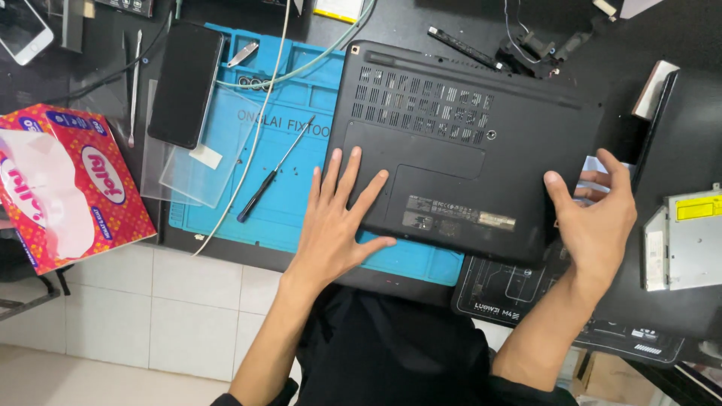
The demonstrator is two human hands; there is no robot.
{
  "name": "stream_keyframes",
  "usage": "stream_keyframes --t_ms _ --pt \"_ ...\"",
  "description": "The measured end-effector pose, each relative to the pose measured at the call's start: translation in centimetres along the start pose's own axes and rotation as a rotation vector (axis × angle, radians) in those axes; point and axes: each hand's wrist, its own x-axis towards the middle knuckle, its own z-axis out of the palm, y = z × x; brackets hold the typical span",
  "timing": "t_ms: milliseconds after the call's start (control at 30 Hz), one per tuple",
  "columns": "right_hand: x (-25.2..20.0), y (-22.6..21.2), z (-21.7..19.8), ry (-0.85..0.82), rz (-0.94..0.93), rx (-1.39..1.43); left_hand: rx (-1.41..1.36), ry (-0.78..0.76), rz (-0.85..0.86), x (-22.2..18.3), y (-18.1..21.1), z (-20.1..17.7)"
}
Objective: The person uses a screwdriver to remove screws from the bottom panel of a black laptop. They then flip the laptop over and remove the optical drive from the side slot, placing it on the workbench.
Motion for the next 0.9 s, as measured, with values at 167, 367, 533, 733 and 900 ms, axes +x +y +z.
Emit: stream_keyframes --t_ms 167,367,533,733,900 --pt "0.2 0.6 -0.3 0.023 0.118 0.108 0.027 -0.005 0.062 -0.6 -1.2 1.1" --pt "1.1 1.7 -0.3 -0.005 0.114 0.223 -0.009 0.043 0.054 -0.1 -0.3 0.6" --pt "1.9 3.9 0.0 -0.043 0.188 0.331 -0.37 0.157 -0.252 0.6 -0.3 0.2" --pt "-0.6 -3.2 -1.1 -0.221 0.11 0.799 -0.206 0.119 -0.177 1.1 0.5 0.3" --pt "-5.0 -10.2 -3.4 -0.18 0.074 1.084 -0.102 -0.013 -0.054 2.1 4.4 -0.5"
